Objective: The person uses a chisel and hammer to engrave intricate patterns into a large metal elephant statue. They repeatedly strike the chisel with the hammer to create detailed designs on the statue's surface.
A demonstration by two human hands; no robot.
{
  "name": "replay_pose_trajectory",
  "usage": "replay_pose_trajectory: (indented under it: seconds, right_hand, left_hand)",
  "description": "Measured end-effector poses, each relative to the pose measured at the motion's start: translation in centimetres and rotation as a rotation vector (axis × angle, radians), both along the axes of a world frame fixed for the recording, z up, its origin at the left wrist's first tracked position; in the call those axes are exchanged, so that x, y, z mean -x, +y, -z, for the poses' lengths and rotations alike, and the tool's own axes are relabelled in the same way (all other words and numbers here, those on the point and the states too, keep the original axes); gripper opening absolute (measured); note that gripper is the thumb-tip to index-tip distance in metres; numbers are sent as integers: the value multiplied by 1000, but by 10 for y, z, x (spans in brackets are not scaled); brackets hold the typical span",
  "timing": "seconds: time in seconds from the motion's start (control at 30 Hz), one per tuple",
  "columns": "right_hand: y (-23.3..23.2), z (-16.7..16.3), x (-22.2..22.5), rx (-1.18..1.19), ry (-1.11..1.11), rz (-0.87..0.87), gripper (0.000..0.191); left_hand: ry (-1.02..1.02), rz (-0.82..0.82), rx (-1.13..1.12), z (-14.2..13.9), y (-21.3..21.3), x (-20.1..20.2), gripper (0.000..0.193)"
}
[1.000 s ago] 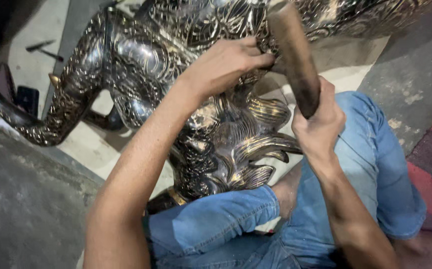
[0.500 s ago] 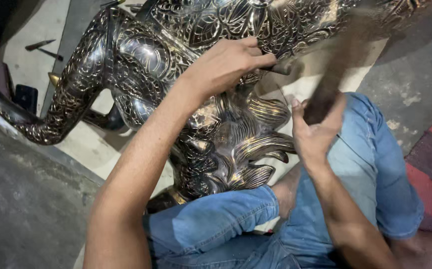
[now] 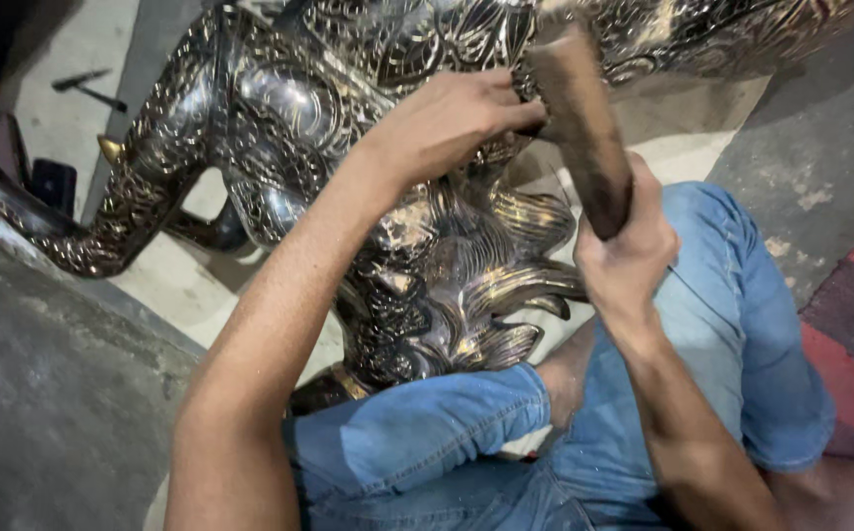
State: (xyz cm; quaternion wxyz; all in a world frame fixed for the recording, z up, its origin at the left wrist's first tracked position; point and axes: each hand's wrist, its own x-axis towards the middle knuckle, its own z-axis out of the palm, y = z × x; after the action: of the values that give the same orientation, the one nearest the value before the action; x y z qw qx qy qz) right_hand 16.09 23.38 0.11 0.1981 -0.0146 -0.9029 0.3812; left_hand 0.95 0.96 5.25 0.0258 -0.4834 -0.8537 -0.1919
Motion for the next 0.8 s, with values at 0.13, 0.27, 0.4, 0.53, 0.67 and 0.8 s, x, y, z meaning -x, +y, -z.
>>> replay_pose_trajectory:
  seconds: [0.13,0.27,0.4,0.53,0.67,0.8]
  right_hand:
    - [-2,3,-2,-5,32,22,55]
    - [-3,9,-2,50,100,-8,61]
    - [-2,11,-1,60,54,-6,61]
    - [1,10,3,130,-48,-22,59]
    - [4,8,7,218,-134,51,50]
    - [7,9,6,294,-151,47,45]
  left_hand:
    - [64,46,14,0,-1,0,39]
    - [94,64,-9,0,-1,-1,46]
    - [105,52,-1,0,-1,0,43]
    - [-114,18,-89,-1,0,2,35]
    - [-48,14,-93,0,4,2,46]
    - [82,88,-79,2,5,0,57]
